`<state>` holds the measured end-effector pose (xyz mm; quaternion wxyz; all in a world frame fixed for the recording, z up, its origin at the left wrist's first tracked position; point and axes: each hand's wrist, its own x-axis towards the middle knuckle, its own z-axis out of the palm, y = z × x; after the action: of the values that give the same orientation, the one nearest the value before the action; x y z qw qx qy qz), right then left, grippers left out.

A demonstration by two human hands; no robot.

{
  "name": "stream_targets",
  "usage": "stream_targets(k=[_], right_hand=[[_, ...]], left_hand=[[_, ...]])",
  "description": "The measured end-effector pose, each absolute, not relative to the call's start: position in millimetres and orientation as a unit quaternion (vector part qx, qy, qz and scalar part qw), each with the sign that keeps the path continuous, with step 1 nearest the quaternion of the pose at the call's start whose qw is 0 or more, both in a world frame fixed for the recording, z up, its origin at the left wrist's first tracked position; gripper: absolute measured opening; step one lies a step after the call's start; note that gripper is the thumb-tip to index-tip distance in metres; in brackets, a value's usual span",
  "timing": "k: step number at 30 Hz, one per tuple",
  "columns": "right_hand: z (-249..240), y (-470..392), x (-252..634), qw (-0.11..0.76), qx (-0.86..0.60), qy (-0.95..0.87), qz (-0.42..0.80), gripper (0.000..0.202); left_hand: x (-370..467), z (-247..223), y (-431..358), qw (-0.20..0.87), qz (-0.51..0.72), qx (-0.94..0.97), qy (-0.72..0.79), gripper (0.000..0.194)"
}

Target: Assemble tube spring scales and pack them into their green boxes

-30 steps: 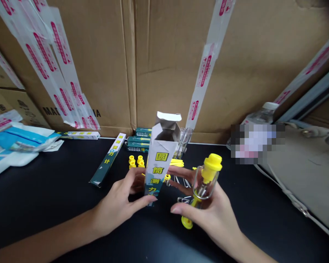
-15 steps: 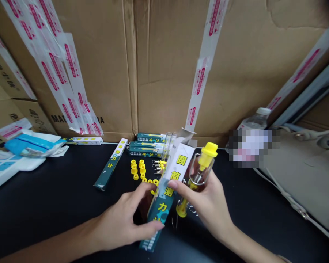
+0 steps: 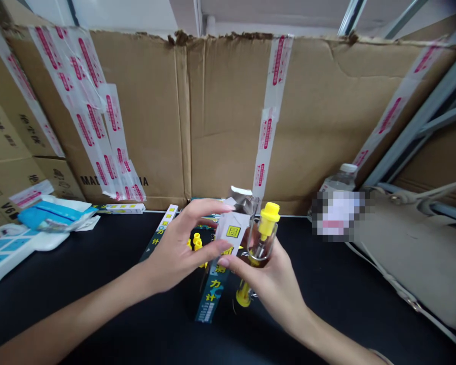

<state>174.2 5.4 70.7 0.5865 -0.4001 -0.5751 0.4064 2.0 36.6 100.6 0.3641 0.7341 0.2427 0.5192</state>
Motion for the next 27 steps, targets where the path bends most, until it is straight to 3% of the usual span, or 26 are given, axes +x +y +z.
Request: stream_targets(k=[2, 6, 12, 20, 24, 27], right_hand=[[72.8, 3.8, 171.4, 0.565, -0.412, -0.599, 0.39, 0.038], [77.6, 1.4, 172.4, 0.519, -0.437, -0.651, 0.34, 0.038], [103.4, 3.6, 195.1, 0.421, -0.458, -0.703, 0.345, 0.051], [157.1, 8.8, 191.6, 0.488, -0.485, -0.662, 0.297, 0.048], [174.5, 9.2, 183.7, 0.473, -0.495, -0.677, 0.271, 0.028], [175.9, 12.1, 185.8, 0.454, -0.458, -0.688, 0.332, 0.019]], left_hand=[[3.1, 113.3, 40.7, 0.313, 0.489, 0.776, 0.247, 0.034], [3.3, 126.4, 42.2, 0.288, 0.453, 0.796, 0.279, 0.045], [-5.4, 132.4, 44.3, 0.263, 0.47, 0.78, 0.319, 0.032], [-7.6, 153.3, 39.4, 0.248, 0.393, 0.809, 0.361, 0.039], [-2.3, 157.2, 34.5, 0.24, 0.369, 0.803, 0.402, 0.045], [-2.9, 156.5, 32.7, 0.244, 0.355, 0.801, 0.416, 0.043]])
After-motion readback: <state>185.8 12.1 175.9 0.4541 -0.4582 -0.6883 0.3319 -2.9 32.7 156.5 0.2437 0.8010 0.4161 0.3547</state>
